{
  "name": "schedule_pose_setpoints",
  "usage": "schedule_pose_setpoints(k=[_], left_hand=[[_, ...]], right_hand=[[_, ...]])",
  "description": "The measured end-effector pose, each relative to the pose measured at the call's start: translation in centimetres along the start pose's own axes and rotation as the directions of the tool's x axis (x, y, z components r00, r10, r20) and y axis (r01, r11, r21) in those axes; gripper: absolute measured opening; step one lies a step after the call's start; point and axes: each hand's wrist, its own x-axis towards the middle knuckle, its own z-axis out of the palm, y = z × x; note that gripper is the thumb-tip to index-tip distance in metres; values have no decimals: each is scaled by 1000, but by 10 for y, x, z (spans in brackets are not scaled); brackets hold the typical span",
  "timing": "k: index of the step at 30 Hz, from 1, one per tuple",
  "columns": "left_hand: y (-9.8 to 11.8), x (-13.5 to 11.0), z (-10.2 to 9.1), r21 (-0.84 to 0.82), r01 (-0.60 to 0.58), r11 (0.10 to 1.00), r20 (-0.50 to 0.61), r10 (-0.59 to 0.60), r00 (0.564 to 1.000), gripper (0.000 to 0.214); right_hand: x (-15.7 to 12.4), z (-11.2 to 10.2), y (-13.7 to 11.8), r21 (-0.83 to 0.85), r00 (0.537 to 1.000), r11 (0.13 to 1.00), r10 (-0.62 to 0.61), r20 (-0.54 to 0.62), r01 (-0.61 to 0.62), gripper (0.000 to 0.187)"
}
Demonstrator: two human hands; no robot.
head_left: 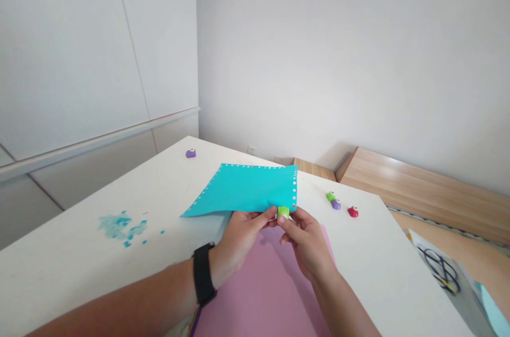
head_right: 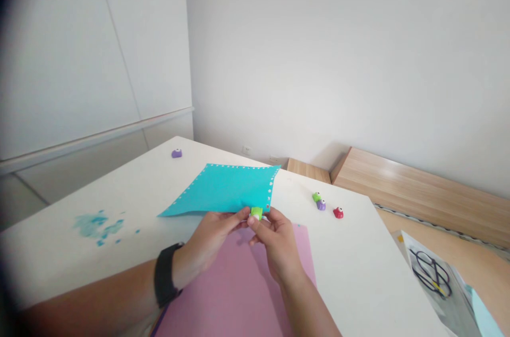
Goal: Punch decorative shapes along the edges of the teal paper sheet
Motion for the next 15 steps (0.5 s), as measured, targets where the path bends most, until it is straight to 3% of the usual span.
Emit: schedule_pose_setpoints(k=[11, 15], left_hand=[[-2, -1, 0, 96, -39, 995, -26, 42, 999, 16], [3, -4, 5, 117, -44, 992, 1, 45, 999, 25]], right_hand=[[2, -1, 8, 39, 999, 999, -26, -28, 27, 23], [4, -2, 10, 37, 999, 999, -23, -48, 25, 22]])
